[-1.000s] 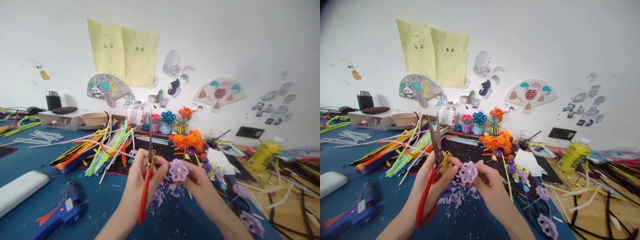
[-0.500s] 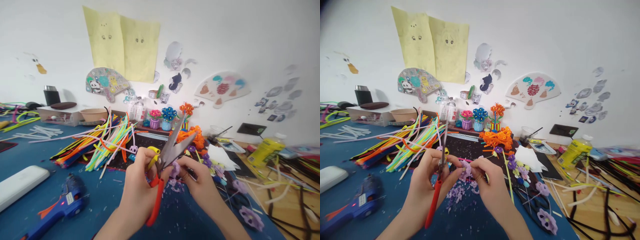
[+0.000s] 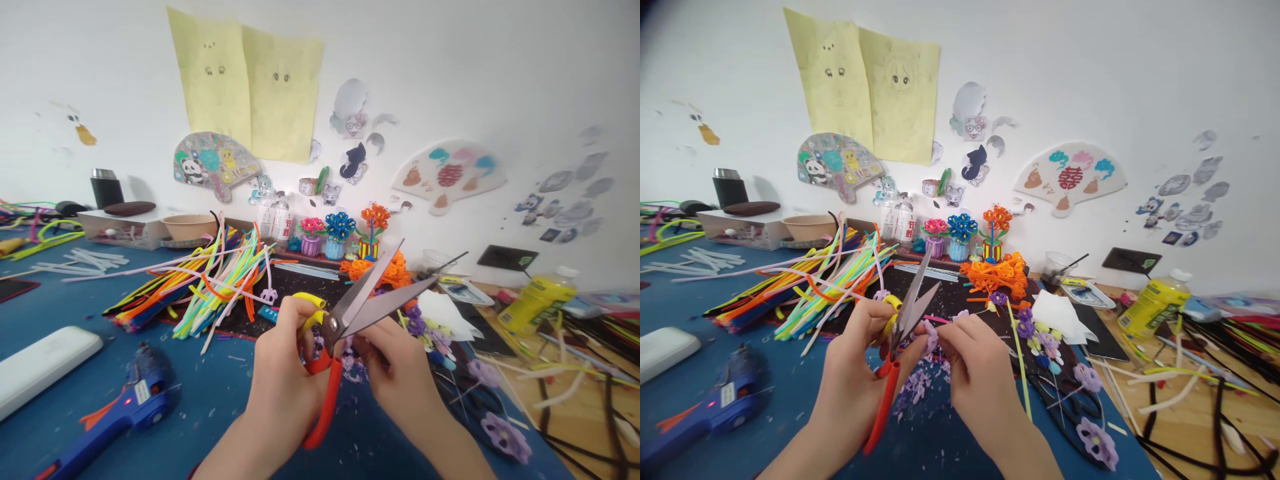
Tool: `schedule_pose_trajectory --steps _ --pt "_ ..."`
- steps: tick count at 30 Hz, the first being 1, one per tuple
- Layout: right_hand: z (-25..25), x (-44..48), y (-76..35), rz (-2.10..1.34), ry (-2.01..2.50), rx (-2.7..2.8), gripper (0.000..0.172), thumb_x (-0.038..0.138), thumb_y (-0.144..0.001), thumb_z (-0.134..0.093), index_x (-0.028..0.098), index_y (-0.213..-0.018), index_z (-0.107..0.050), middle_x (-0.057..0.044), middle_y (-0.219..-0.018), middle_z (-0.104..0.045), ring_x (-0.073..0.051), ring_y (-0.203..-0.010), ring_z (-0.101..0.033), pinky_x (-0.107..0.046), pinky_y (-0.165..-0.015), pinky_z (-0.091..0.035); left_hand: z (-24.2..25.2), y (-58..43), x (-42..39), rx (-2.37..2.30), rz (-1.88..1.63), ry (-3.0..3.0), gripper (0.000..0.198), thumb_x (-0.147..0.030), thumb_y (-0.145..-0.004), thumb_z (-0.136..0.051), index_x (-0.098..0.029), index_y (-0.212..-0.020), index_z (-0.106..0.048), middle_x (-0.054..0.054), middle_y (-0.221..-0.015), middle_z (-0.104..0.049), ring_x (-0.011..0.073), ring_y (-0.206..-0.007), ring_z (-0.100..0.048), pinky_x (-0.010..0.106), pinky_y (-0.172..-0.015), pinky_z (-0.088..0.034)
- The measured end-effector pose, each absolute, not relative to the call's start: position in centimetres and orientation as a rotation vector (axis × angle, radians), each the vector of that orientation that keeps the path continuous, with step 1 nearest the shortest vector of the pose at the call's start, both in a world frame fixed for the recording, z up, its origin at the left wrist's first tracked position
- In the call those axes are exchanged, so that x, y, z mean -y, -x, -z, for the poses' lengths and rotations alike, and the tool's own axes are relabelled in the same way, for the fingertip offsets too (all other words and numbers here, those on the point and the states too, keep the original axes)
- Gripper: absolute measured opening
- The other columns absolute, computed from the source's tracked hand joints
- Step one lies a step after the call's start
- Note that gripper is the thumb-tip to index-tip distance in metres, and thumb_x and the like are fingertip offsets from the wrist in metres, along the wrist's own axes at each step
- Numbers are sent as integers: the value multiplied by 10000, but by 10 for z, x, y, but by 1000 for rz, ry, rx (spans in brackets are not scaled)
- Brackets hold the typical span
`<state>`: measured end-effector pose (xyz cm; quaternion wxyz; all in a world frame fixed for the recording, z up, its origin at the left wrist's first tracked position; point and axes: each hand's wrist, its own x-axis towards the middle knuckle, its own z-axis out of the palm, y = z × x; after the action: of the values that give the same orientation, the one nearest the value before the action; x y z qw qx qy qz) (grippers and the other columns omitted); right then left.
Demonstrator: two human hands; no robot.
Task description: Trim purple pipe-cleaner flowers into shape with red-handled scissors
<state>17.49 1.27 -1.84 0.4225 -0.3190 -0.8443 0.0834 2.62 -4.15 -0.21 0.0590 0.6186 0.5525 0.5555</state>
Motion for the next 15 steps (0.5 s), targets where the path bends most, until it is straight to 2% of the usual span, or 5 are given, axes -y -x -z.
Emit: schedule_pose_trajectory --steps 6,12,15 --pt "19 -10 -173 -104 752 2123 252 63 -861 -391 183 -780 -598 -47 -723 -575 -174 -678 -492 -268 -593 -363 1 -28 41 -1651 -1641 -1732 204 -224 -759 -593 -241 -838 -405 -42 -684 -621 99 -533 -529 198 -473 -381" --pt "12 -8 -173 -415 841 2018 192 223 -915 -452 193 -789 -592 -11 -681 -555 -140 -599 -497 -231 -546 -366 0 -25 40 -1593 -1644 -1546 211 -289 -790 -605 -239 -816 -401 -58 -706 -614 68 -491 -435 197 -501 -393" --pt "11 -9 -176 -569 885 1968 215 298 -910 -475 187 -777 -602 -13 -685 -576 -145 -613 -511 -231 -557 -373 -2 -22 38 -1538 -1689 -1481 221 -316 -791 -611 -243 -818 -405 -77 -668 -580 66 -481 -435 184 -479 -383"
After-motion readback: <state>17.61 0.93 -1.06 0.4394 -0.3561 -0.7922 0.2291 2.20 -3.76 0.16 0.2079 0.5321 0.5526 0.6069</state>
